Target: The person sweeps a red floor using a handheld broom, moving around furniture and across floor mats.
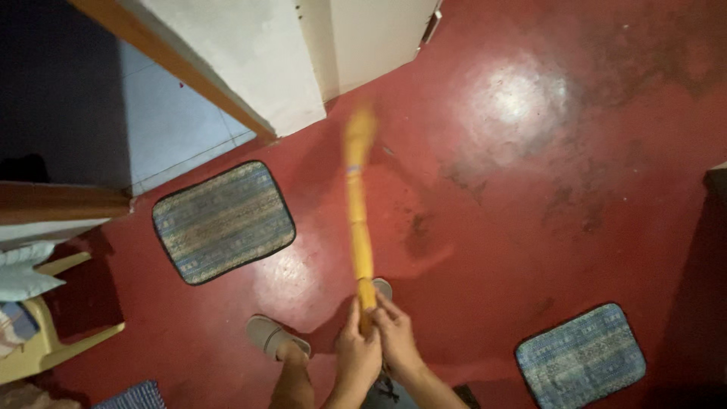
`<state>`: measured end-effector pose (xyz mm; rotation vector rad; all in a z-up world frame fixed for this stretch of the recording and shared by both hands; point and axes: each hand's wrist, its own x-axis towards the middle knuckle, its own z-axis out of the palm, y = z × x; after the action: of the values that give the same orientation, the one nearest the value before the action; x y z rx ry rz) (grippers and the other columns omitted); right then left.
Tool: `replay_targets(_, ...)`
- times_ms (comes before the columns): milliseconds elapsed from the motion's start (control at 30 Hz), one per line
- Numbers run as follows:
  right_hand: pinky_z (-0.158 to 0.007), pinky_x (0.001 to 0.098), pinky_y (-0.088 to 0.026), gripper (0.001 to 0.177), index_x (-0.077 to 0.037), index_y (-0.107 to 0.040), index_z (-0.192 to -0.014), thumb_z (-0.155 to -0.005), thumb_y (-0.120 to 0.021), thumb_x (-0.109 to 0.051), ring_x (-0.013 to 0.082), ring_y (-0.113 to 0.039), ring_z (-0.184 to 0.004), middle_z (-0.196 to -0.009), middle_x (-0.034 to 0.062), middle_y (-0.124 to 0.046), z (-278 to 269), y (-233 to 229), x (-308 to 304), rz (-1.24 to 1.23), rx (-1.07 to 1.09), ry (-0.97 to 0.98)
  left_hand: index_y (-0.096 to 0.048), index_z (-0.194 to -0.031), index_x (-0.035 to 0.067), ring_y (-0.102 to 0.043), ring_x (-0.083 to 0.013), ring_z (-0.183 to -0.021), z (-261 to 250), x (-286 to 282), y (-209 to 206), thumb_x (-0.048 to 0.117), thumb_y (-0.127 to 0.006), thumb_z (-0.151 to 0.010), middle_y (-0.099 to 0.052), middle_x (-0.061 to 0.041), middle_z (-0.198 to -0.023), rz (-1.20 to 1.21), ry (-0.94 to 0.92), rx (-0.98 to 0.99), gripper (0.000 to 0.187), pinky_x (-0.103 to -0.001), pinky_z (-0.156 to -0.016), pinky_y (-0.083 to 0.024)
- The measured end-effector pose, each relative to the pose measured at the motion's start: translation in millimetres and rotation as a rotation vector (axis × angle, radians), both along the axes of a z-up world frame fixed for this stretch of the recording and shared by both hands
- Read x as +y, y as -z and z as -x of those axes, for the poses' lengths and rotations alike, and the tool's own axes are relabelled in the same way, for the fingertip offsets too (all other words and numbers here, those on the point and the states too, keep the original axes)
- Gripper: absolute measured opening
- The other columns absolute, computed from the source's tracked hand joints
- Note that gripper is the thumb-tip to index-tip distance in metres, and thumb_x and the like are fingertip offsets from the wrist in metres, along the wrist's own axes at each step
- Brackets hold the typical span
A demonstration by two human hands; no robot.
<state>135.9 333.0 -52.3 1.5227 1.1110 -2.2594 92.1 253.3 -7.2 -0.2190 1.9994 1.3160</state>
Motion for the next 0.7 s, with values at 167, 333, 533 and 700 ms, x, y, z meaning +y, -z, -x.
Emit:
replay_targets(167, -0.073, 0.0326, -0.056, 0.038, -0.001, -0.066, -0.125, -0.093, -0.054, -0.018, 0.0189, -0.067, -0.083, -0.098, 0.0100, -0.072, 16, 41, 37, 0.037, -0.053, -0.080, -0.063, -0.130, 0.012, -0.071, -0.0412, -0.101, 16, 30, 50, 0.033, -0.058, -0.092, -0.073, -0.025, -0.111, 0.182, 0.068, -0.234, 0.043, -0.050, -0.083, -0.057)
replay_targets(333, -0.051, 0.0378, -0.042, 0.035, -0.003, -0.073, -0.107, -0.097, -0.054, -0.031, 0.0242, -0.053, -0.063, -0.080, 0.0131, -0.061, 36, 48, 110, -0.126, -0.291, -0.026, -0.068, -0.125, 0.019, -0.073, -0.0329, -0.101, 60, 101, 57, 0.038, -0.061, -0.092, -0.076, -0.017, -0.108, 0.200, 0.300, -0.362, 0.039, -0.047, -0.083, -0.055)
replay_targets(533, -0.070, 0.0298, -0.056, 0.049, -0.004, -0.059, -0.141, -0.096, -0.047, -0.017, 0.0142, -0.068, -0.080, -0.101, 0.0072, -0.071, 48, -5, 123, -0.166, -0.013, 0.187, -0.063, -0.129, 0.013, -0.070, -0.0393, -0.106, 59, 131, 21, 0.031, -0.059, -0.094, -0.074, -0.021, -0.109, 0.055, 0.240, -0.009, 0.040, -0.049, -0.082, -0.055)
replay_targets(700, -0.080, 0.0304, -0.059, 0.059, 0.003, -0.052, -0.148, -0.090, -0.051, -0.007, 0.0156, -0.072, -0.087, -0.110, 0.0103, -0.076, 37, -16, 88, -0.109, 0.102, 0.061, -0.047, -0.150, 0.021, -0.064, -0.0407, -0.113, 36, 84, -13, 0.037, -0.060, -0.097, -0.065, -0.020, -0.124, 0.308, 0.217, -0.071, 0.057, -0.050, -0.089, -0.051)
